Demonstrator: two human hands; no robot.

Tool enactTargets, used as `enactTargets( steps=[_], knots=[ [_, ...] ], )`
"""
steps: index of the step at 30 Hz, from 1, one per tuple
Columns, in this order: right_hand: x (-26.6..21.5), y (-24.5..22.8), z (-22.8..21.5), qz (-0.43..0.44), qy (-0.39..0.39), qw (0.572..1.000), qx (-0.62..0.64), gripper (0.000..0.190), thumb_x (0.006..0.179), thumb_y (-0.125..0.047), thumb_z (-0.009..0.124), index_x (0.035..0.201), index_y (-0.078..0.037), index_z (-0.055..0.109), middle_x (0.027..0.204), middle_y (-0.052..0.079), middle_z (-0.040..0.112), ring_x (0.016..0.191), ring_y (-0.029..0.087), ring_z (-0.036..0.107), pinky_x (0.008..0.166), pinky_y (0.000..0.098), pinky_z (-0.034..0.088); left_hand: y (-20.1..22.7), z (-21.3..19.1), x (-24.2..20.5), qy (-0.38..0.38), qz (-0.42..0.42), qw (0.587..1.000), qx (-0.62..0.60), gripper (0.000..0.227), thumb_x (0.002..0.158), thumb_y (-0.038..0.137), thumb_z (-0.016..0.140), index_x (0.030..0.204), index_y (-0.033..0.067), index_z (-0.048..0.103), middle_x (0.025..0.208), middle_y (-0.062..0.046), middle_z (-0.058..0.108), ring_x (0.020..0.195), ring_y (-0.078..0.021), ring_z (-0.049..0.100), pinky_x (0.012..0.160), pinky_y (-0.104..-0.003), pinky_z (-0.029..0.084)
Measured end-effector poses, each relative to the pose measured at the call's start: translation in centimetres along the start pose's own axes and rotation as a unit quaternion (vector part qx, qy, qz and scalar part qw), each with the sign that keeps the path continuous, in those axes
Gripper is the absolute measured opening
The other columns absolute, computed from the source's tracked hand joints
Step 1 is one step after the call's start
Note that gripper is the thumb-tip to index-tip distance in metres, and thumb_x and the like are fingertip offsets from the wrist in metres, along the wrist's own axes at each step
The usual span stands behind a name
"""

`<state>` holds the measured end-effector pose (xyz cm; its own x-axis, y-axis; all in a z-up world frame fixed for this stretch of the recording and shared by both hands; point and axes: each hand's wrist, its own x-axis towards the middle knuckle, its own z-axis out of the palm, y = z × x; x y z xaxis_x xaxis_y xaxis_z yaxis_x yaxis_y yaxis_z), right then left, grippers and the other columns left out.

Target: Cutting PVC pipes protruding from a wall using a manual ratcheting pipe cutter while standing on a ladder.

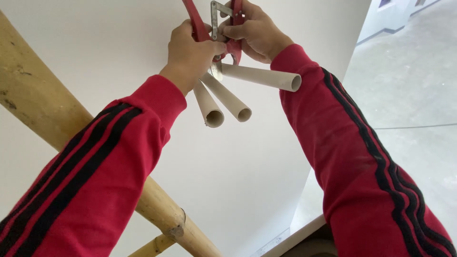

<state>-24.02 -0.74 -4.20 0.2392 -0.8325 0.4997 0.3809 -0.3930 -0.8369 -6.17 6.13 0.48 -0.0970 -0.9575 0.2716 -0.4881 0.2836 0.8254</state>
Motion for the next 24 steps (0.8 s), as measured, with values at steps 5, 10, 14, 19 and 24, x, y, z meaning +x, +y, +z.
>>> enactTargets(
  steps=[5,10,14,19,24],
  knots=[
    [-0.6,0.6,1.3,0.002,-0.011,0.997,0.078,0.026,0.091,0.02,0.056,0.105,-0.001,0.049,0.083,0.016,0.061,0.079,0.031,0.067,0.075,0.0486,0.068,-2.4,0.6,1.4,0.066,0.07,0.995,-0.016,0.017,0.084,0.018,0.076,0.086,0.018,0.058,0.078,0.004,0.06,0.069,-0.011,0.062,0.062,-0.024,0.064],
    [-0.1,1.0,1.9,-0.003,-0.012,1.0,-0.028,0.02,0.089,0.018,0.057,0.079,0.0,0.055,0.078,0.011,0.059,0.072,0.025,0.066,0.072,0.0414,0.069,-4.3,0.9,3.6,0.111,0.115,0.987,0.034,0.009,0.079,0.016,0.064,0.079,0.019,0.055,0.076,0.002,0.064,0.072,-0.0195,0.06,0.065,-0.036,0.057],
    [0.8,1.3,2.3,-0.014,-0.01,0.998,-0.054,0.03,0.084,0.013,0.057,0.063,-0.004,0.044,0.065,0.007,0.047,0.06,0.026,0.059,0.059,0.0352,0.057,-5.0,0.7,4.3,0.113,0.163,0.978,0.068,0.02,0.084,0.018,0.059,0.104,0.0174,0.058,0.1,-0.004,0.066,0.102,-0.0276,0.056,0.088,-0.043,0.051],
    [0.7,1.4,1.6,0.025,0.032,0.998,-0.054,0.016,0.082,0.009,0.058,0.071,-0.002,0.059,0.08,0.01,0.066,0.075,0.02,0.066,0.076,0.0327,0.061,-4.4,0.8,3.9,0.087,0.143,0.985,0.047,0.022,0.084,0.018,0.063,0.105,0.0166,0.056,0.086,0.001,0.065,0.073,-0.0156,0.066,0.067,-0.031,0.062],
    [0.5,1.4,2.0,0.004,0.036,0.999,-0.034,0.018,0.081,0.015,0.057,0.086,-0.001,0.051,0.083,0.013,0.06,0.072,0.024,0.067,0.067,0.0364,0.066,-2.6,0.4,2.8,0.08,0.106,0.991,0.01,0.022,0.077,0.011,0.064,0.095,0.0178,0.052,0.08,-0.001,0.062,0.062,-0.0149,0.062,0.053,-0.029,0.063]
  ],
)
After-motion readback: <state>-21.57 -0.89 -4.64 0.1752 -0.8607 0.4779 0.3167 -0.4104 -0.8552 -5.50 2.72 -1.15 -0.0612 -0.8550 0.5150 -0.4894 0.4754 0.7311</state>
